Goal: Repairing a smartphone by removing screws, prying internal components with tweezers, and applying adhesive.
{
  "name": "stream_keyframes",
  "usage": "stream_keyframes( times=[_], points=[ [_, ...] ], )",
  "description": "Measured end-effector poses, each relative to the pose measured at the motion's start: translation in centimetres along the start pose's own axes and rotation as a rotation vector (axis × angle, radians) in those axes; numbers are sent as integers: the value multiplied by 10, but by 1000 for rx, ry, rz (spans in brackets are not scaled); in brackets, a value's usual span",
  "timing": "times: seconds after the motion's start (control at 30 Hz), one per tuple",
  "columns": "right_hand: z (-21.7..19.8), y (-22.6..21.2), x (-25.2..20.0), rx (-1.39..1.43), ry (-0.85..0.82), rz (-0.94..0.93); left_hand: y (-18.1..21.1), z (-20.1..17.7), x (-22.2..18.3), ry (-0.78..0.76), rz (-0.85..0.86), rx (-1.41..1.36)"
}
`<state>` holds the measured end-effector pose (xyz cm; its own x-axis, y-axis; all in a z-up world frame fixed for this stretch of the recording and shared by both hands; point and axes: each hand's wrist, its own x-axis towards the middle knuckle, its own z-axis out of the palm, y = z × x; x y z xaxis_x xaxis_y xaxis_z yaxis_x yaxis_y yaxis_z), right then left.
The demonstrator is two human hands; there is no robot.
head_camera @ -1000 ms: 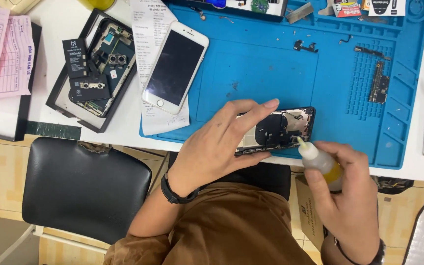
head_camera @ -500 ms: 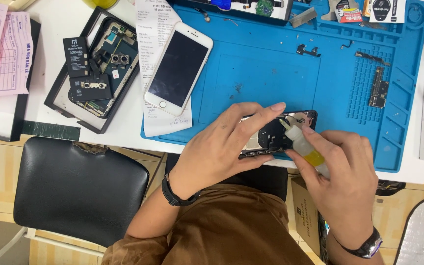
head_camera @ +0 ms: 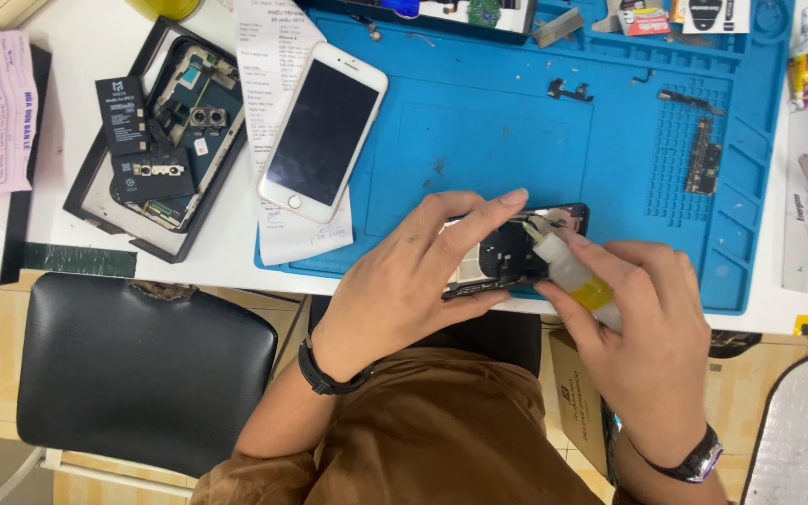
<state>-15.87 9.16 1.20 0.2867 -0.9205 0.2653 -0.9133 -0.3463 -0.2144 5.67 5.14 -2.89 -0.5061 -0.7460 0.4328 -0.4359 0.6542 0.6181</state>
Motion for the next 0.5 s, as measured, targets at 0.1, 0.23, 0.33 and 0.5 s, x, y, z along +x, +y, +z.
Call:
stream_keyframes(
  times=[0.1, 0.23, 0.33, 0.5],
  points=[
    [-14, 4, -5, 98, 16, 128, 3, 1, 6, -18, 22, -32],
    [-49, 27, -12, 234, 116, 381, 13, 6, 9, 44, -57, -26],
    [-63, 71, 3, 273, 282, 440, 22, 15, 1, 215, -96, 73],
    [-59, 159, 60, 153, 381, 373, 37, 36, -19, 451, -129, 214]
  ],
)
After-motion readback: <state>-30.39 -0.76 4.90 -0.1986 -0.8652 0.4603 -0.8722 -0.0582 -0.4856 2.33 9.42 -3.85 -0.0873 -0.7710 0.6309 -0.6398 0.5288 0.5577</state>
